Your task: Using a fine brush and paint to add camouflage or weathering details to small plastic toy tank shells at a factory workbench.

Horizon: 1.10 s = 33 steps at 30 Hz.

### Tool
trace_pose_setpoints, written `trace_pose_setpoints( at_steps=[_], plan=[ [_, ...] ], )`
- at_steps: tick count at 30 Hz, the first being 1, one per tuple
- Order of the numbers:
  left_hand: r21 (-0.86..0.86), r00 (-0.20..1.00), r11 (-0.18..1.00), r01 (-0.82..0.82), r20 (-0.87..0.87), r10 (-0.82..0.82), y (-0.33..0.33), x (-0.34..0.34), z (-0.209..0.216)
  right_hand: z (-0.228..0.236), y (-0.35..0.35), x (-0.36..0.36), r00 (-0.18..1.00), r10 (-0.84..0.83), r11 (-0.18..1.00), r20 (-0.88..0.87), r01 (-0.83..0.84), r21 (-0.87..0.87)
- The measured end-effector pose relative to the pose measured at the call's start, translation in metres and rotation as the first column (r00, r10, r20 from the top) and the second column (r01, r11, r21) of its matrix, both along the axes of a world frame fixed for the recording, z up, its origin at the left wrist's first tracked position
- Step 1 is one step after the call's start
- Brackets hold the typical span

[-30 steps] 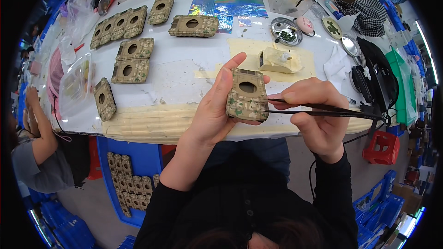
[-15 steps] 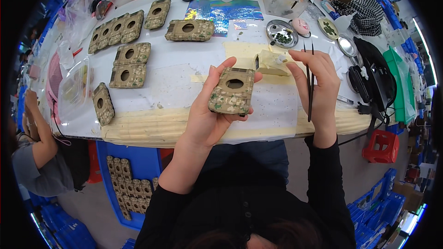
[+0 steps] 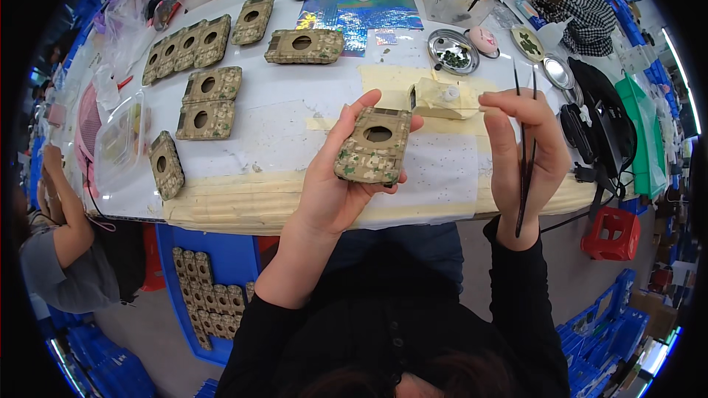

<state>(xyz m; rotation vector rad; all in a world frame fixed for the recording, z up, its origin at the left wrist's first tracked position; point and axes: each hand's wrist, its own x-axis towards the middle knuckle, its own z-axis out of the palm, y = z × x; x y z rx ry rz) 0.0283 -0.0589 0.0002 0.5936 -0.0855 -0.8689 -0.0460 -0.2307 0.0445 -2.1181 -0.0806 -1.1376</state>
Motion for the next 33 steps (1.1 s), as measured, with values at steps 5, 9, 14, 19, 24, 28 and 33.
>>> trace_pose_setpoints(
  at_steps=[5,9,14,19,24,28,33],
  plan=[
    [-0.124,0.996,0.989,0.082,-0.014,-0.084,0.008,0.003,-0.011,-0.004,0.025,-0.001,0.919,0.384,0.879,-0.088,-0.335,0.34],
    [-0.096,0.996,0.992,0.087,0.0,-0.087,0.007,0.004,-0.013,-0.009,0.031,0.002,0.886,0.455,0.794,-0.084,-0.362,0.488],
    [-0.108,0.997,0.991,0.081,0.002,-0.081,0.008,0.004,-0.015,-0.011,0.034,0.005,0.876,0.473,0.776,-0.093,-0.364,0.515],
    [0.019,1.0,1.0,0.018,-0.013,-0.018,0.004,-0.002,-0.002,-0.011,0.033,0.005,0.88,0.46,0.801,-0.117,-0.353,0.484],
    [0.027,1.0,1.0,0.013,-0.015,-0.013,0.004,-0.002,-0.001,-0.011,0.032,0.004,0.886,0.442,0.825,-0.142,-0.339,0.453],
    [0.029,1.0,1.0,0.008,-0.012,-0.007,0.004,-0.002,-0.001,-0.011,0.033,0.005,0.89,0.438,0.818,-0.127,-0.336,0.468],
    [0.021,1.0,1.0,0.012,-0.003,-0.012,0.004,-0.002,-0.002,-0.011,0.029,0.005,0.879,0.451,0.831,-0.156,-0.35,0.432]
  ],
)
